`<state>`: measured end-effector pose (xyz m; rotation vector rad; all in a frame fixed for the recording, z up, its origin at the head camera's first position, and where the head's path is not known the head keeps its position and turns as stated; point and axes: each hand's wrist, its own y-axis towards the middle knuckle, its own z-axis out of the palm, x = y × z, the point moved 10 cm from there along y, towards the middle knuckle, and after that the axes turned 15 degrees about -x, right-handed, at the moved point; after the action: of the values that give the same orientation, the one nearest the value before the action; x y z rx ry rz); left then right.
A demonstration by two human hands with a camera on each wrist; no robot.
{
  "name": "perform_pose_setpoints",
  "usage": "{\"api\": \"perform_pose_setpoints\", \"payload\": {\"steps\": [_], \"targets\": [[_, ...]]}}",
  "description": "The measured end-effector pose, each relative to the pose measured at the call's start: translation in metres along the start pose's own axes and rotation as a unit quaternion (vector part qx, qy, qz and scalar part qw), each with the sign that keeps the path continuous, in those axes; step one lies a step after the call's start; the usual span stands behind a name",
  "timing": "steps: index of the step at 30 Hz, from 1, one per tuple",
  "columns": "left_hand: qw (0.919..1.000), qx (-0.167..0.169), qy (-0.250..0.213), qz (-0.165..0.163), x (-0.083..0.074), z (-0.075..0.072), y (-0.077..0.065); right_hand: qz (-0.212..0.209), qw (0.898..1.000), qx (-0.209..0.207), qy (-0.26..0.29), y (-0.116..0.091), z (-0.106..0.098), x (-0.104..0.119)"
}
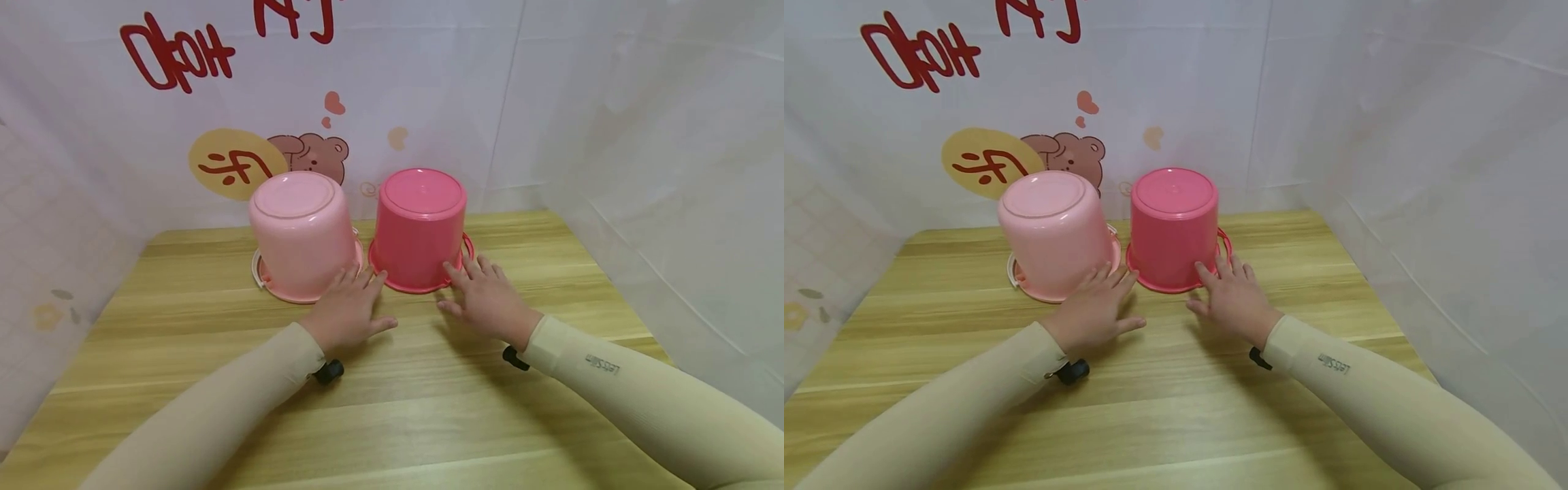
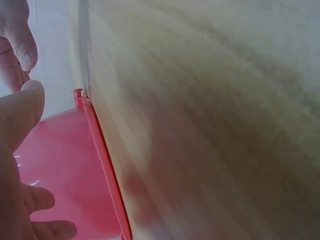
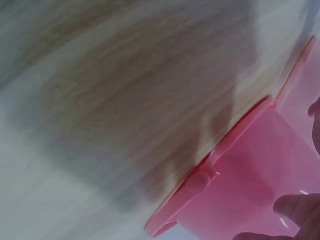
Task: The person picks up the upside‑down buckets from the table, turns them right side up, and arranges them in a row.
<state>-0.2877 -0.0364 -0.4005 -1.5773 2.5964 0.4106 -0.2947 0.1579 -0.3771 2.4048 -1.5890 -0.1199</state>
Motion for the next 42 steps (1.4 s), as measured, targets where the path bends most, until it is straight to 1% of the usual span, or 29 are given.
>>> {"api": "perform_pose_setpoints", "payload": {"steps": [4, 11, 14, 20, 25, 32, 42], "targets": [[0.9999, 0.01, 0.009, 0.007, 0.001, 0.007, 0.004, -0.013, 1.0, 0.01, -0.008, 0.0, 0.006, -0.001], [0.9983, 0.058, -0.006, -0.003, 0.004, 0.024, 0.007, -0.037, 0.999, 0.026, -0.007, 0.001, 0.02, -0.003], [0.9977, 0.068, -0.002, -0.003, 0.005, 0.028, 0.008, -0.038, 0.999, 0.035, -0.006, 0.002, 0.026, -0.006], [0.9973, 0.074, 0.001, 0.001, 0.006, 0.03, 0.013, -0.036, 0.998, 0.044, -0.006, 0.005, 0.032, -0.011], [0.9968, 0.08, 0.006, 0.005, 0.004, 0.033, 0.015, -0.035, 0.998, 0.059, 0.0, 0.007, 0.037, -0.013], [0.996, 0.088, 0.014, -0.003, 0.003, 0.038, 0.018, -0.037, 0.996, 0.075, 0.002, 0.008, 0.044, -0.015], [0.996, 0.086, 0.026, 0.001, 0.003, 0.041, 0.022, -0.046, 0.995, 0.084, -0.005, 0.01, 0.047, -0.012]]}}
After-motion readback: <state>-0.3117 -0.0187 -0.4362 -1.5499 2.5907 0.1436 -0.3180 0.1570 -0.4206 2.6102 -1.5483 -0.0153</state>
